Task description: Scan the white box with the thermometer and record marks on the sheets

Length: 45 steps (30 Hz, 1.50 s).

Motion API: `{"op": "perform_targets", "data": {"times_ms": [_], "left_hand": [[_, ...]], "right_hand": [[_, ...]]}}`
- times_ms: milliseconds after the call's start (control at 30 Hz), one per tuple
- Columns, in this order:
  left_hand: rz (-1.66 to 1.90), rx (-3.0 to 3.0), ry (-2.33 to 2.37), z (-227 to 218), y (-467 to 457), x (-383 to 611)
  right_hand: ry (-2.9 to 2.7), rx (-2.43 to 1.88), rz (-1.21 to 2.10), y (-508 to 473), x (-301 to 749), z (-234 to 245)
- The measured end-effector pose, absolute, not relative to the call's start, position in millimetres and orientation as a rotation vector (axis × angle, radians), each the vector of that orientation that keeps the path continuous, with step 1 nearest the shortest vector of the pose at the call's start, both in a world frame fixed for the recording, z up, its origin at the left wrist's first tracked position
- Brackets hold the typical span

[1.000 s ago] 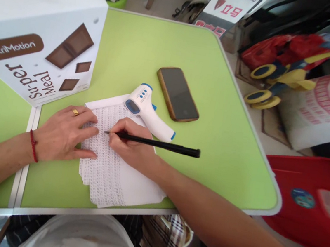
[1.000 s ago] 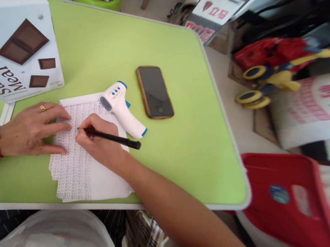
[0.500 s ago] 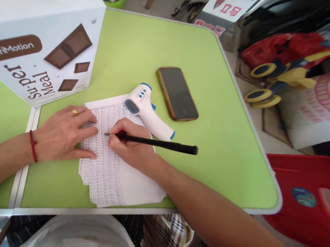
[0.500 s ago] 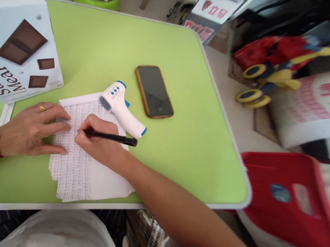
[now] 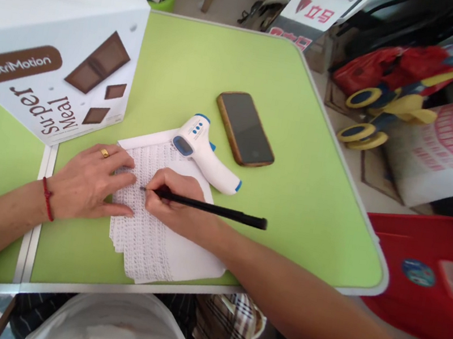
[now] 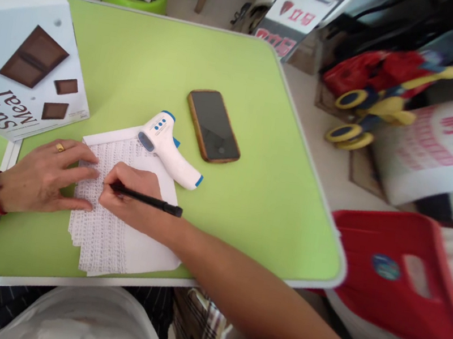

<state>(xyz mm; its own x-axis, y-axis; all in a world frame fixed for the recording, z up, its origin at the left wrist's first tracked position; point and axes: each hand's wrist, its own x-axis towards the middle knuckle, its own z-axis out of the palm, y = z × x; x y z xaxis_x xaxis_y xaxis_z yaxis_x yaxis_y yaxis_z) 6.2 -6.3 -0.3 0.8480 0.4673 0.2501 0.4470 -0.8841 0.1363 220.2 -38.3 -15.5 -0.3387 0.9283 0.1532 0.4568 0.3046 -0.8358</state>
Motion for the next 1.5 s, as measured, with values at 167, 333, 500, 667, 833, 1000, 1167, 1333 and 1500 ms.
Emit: {"op": "perform_targets", "data": {"times_ms": [167, 333, 500, 667, 833, 1000, 1167, 1333, 1500], "left_hand": [[0.43, 2.948, 0.73, -0.6, -6.2, 6.5], [0.432, 2.957, 0.736, -0.1, -6.7, 6.7], [0.425, 2.956, 0.738, 0.0, -6.8, 6.7], [0.421, 2.958, 0.744, -0.4, -6.9, 6.8], [0.451, 2.956, 0.727, -1.1, -6.6, 6.5], [0.433, 2.952, 0.731, -1.5, -6.0, 5.8], [0.444, 2.954, 0.728, -1.9, -6.2, 5.3], [0.453, 2.958, 0.719, -0.9, -6.1, 5.8], [0.473, 2.957, 0.708, -2.2, -5.6, 5.2]], "right_hand": [[-1.939, -1.163, 0.945, -38.5, 222.8, -17.5], [-1.861, -1.247, 0.92, -37.9, 222.4, -19.2], [-1.913, -1.212, 0.935, -38.4, 222.3, -18.9], [-1.871, -1.198, 0.933, -39.0, 222.6, -20.1], [-1.867, -1.21, 0.9, -38.4, 222.6, -20.3], [-1.853, -1.224, 0.884, -36.9, 222.4, -18.7], [-1.894, -1.223, 0.873, -38.0, 223.9, -18.5], [-1.907, -1.159, 0.901, -38.8, 224.5, -19.7], [-1.836, -1.161, 0.913, -35.4, 225.2, -19.6]]}}
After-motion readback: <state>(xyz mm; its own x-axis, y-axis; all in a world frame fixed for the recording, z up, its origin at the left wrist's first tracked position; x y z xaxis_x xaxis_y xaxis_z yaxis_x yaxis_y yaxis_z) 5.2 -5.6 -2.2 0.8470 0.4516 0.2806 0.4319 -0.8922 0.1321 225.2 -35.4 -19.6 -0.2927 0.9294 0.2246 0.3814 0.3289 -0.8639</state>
